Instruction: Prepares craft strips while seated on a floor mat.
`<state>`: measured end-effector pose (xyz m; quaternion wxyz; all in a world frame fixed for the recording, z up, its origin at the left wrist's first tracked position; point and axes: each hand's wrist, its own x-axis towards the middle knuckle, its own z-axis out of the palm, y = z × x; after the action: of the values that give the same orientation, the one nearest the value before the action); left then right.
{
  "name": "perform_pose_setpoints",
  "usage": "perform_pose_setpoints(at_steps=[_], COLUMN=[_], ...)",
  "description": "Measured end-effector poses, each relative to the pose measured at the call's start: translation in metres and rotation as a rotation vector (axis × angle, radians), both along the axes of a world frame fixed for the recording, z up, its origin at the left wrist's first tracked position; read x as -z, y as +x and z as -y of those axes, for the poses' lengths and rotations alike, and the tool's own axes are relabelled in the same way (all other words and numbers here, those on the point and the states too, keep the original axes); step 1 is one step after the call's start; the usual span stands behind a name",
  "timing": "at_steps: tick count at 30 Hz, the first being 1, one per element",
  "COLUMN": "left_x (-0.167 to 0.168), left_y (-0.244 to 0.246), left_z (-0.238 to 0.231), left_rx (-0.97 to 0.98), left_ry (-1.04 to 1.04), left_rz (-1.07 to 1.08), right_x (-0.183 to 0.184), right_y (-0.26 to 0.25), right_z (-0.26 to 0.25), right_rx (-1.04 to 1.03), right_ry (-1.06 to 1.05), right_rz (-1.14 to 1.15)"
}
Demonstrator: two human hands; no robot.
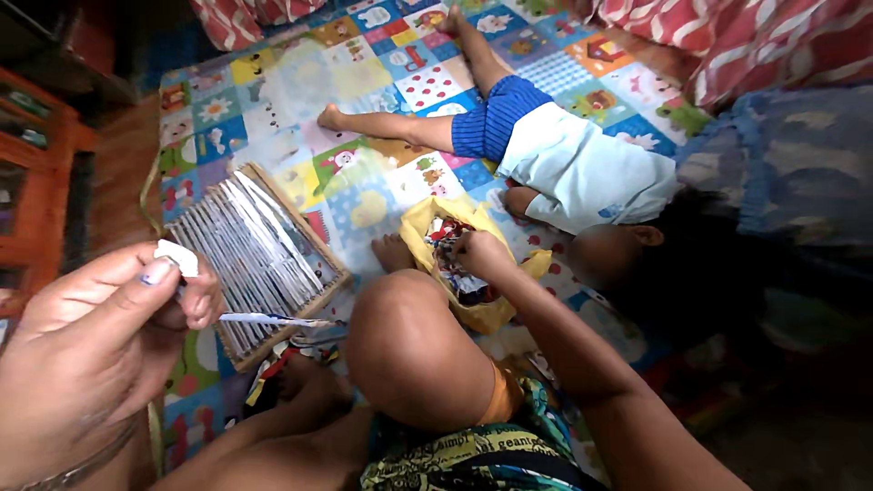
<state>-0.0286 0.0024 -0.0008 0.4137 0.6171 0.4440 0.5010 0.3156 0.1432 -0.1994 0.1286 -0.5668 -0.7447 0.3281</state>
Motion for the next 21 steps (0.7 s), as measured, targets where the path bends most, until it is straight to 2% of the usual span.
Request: perform_pose_setpoints(at_steps=[7, 9, 13, 15, 18, 21], left_x=[0.0, 0.002, 0.002, 0.0, -0.004, -0.008], left_y=[0.0, -0.001, 0.002, 0.01, 0.028, 0.036], left_z=[-0.001, -0.003, -0.007, -0.01, -0.017, -0.021], left_rx=[-0.069, -0.089, -0.028, 0.023, 0.078, 0.147], left_ry=[-0.03, -0.04, 0.063, 0.109, 0.171, 0.2], left_rz=[-0.006, -0.021, -0.043, -0.062, -0.132, -0.138], right_x=[-0.089, -0.113, -0.159, -0.178, -0.208, -0.233], right_y=[0.024, 0.025, 0.018, 0.006, -0.025, -0.068], right_z=[-0.013, -0.014, -0.015, -0.016, -0.008, 0.003], right_rx=[-0.097, -0.124, -0.217, -0.326, -0.526, -0.706], right_ry=[0.441, 0.498, 0.455, 0.386, 0.128, -0.097], right_rz=[-0.373, -0.504, -0.74, -0.921, -1.128, -1.13])
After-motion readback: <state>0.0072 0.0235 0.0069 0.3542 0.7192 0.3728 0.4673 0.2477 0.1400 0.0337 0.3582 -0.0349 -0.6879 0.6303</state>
